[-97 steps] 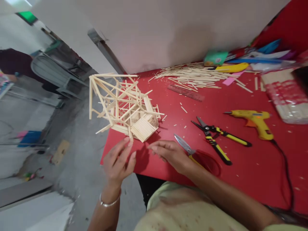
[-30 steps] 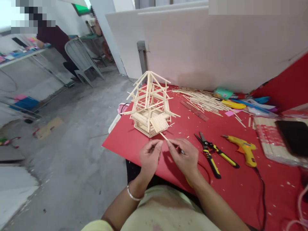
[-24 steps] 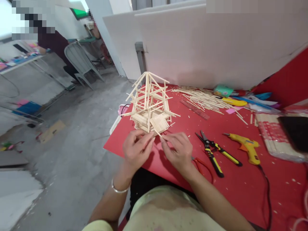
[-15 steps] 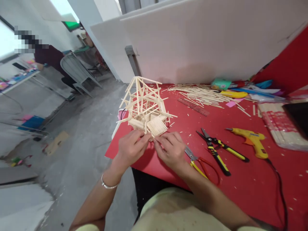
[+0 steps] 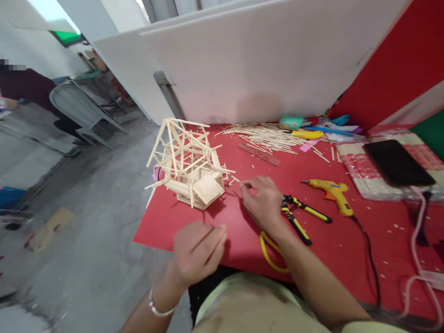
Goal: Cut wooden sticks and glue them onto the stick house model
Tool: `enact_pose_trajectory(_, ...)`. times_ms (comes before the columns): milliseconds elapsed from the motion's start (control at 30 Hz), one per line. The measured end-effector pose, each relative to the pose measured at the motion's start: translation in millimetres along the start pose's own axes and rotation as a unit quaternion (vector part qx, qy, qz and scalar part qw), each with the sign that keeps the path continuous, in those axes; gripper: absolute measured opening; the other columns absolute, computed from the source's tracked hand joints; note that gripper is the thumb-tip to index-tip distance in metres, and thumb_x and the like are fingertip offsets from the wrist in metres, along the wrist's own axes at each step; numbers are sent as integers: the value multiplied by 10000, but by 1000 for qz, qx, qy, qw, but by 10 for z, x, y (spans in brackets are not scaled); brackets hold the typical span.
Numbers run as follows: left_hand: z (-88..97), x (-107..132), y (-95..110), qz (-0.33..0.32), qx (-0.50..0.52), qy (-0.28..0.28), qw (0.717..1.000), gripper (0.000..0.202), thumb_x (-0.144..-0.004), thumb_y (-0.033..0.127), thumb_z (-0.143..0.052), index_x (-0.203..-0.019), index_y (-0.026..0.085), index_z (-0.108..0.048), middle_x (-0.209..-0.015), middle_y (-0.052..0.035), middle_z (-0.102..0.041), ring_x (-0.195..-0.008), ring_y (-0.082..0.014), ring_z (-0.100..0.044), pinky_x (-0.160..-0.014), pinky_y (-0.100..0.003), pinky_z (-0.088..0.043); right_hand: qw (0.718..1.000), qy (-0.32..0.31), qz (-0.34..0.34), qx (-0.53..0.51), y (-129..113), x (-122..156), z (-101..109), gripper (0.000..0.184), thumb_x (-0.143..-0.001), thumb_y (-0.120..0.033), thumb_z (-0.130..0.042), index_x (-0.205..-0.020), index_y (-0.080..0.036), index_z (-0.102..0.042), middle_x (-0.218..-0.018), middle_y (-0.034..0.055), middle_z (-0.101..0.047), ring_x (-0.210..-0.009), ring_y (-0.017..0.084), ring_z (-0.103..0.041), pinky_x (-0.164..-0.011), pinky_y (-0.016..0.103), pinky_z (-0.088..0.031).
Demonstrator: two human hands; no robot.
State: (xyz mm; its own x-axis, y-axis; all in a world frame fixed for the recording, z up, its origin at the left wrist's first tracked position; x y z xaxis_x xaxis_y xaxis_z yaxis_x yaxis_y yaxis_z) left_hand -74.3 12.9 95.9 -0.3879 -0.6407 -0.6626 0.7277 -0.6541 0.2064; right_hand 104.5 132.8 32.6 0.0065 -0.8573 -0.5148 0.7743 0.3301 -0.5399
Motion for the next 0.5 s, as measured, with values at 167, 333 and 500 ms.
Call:
enact_pose_trajectory(167, -628, 5, 105, 150, 166, -1, 975, 166, -843, 124, -623, -981, 166, -706, -734, -68, -700, -647, -156, -633, -626, -268, -500, 974, -171, -109, 105, 598, -201, -207, 219, -858, -368, -550, -837, -239, -725, -872, 36, -719, -816, 183, -624, -614, 264, -337)
enact_pose_trajectory(333, -757, 198, -47, 340, 260, 15, 904, 123, -865, 206, -627, -791, 163, -716, -640, -31, -648, -558, -122, -567, -559, -239, -448, 949, -244, -131, 152, 744, -243, -394, 287, -883, -372, -483, -913, -244, -739, -965, 64, -737, -873, 193, -654, -616, 250, -352)
enact_pose_trajectory(500, -729, 396, -237, 457, 285, 49, 841, 177, -870, 282, -630, -760, 164, -704, -616, -2, -601, -490, -93, -500, -499, -222, -411, 939, -276, -128, 160, 804, -325, -511, 304, -885, -405, -485, -917, -258, -750, -944, 74, -739, -865, 211, -663, -663, 268, -408)
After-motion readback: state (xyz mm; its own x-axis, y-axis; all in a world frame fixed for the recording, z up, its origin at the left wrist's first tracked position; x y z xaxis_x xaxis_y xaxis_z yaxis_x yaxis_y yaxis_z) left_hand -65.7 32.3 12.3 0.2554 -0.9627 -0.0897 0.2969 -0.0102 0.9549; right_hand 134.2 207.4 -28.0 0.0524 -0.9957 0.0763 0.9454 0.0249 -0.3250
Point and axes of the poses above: each hand's wrist, its own x-axis away from the middle knuckle, its own z-axis out of the back of the hand, y = z × x, the point moved 5 cm from there along -x, towards the middle knuckle
